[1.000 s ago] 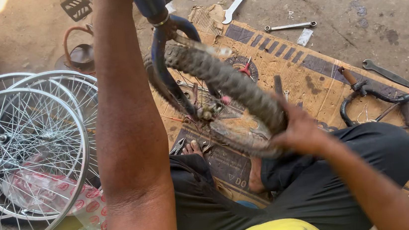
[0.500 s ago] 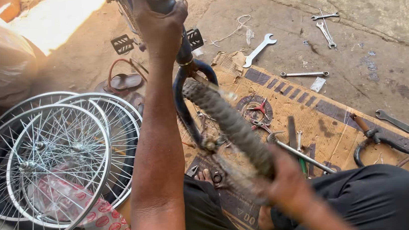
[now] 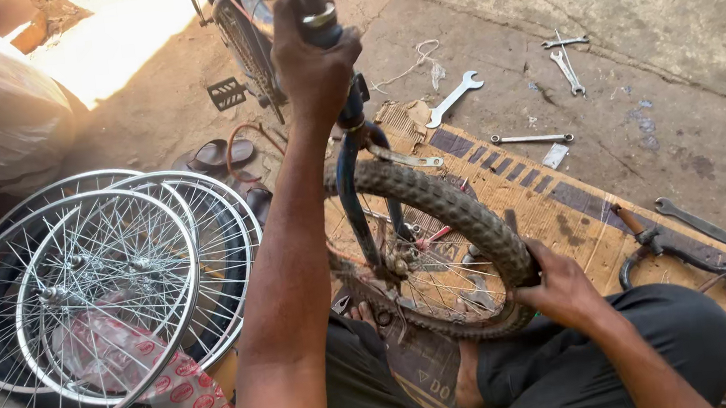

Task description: The person is repairing a bicycle's front fork assembly. They use a hammer to tap a metal part into the fork tube and then use pliers to tighten a nut on the same assembly. The work is performed on a cardboard sheet on the ground.

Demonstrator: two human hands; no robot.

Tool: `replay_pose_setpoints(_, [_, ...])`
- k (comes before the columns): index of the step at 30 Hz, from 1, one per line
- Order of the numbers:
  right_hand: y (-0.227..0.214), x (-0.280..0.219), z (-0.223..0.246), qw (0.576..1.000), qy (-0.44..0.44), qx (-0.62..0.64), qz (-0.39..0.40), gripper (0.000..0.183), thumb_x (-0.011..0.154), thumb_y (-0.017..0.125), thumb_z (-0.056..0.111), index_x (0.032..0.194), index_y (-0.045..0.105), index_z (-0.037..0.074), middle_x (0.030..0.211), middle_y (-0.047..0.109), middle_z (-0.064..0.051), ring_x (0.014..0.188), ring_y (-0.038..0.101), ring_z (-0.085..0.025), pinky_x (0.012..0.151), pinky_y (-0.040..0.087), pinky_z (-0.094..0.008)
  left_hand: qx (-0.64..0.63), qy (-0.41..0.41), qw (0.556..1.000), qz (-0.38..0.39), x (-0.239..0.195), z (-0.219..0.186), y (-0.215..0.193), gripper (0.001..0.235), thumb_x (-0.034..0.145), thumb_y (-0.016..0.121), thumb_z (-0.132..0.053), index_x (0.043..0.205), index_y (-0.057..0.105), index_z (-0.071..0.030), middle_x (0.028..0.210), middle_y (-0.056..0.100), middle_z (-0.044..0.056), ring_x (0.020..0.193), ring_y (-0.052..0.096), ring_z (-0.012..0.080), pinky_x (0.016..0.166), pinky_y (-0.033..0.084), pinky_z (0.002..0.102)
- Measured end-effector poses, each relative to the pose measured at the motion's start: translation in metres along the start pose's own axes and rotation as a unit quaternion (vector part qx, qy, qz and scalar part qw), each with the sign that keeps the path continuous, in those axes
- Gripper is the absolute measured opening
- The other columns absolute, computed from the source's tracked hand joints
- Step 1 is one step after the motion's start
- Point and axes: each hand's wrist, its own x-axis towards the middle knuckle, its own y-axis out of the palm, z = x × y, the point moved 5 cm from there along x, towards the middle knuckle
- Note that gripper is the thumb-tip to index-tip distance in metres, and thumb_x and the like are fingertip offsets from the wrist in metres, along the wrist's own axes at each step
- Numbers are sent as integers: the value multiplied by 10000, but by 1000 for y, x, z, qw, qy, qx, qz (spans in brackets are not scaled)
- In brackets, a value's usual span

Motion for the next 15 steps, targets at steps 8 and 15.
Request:
replay_pose_setpoints(8, [44,-69,82,969,-72,13,237,548,793,784,369,1246,634,101,1136,774,-133,1100,704,-256,986,574,-385,-53,-5,998,-30,-5,-11,-41,663,812,803,-43,1396,492,-92,1194,673,93,1004,748,208,851,653,342])
replay_pose_setpoints(15, [2,-61,77,950,-158,-55,265,685,823,777,335,1472,567,276,1419,662,-7,1242,635,-182,1047,505,-362,-29,-13,999,-16,-5,5,-56,641,758,879,-67,1289,520,-54,1078,726,96,940,756,240,816,632,370])
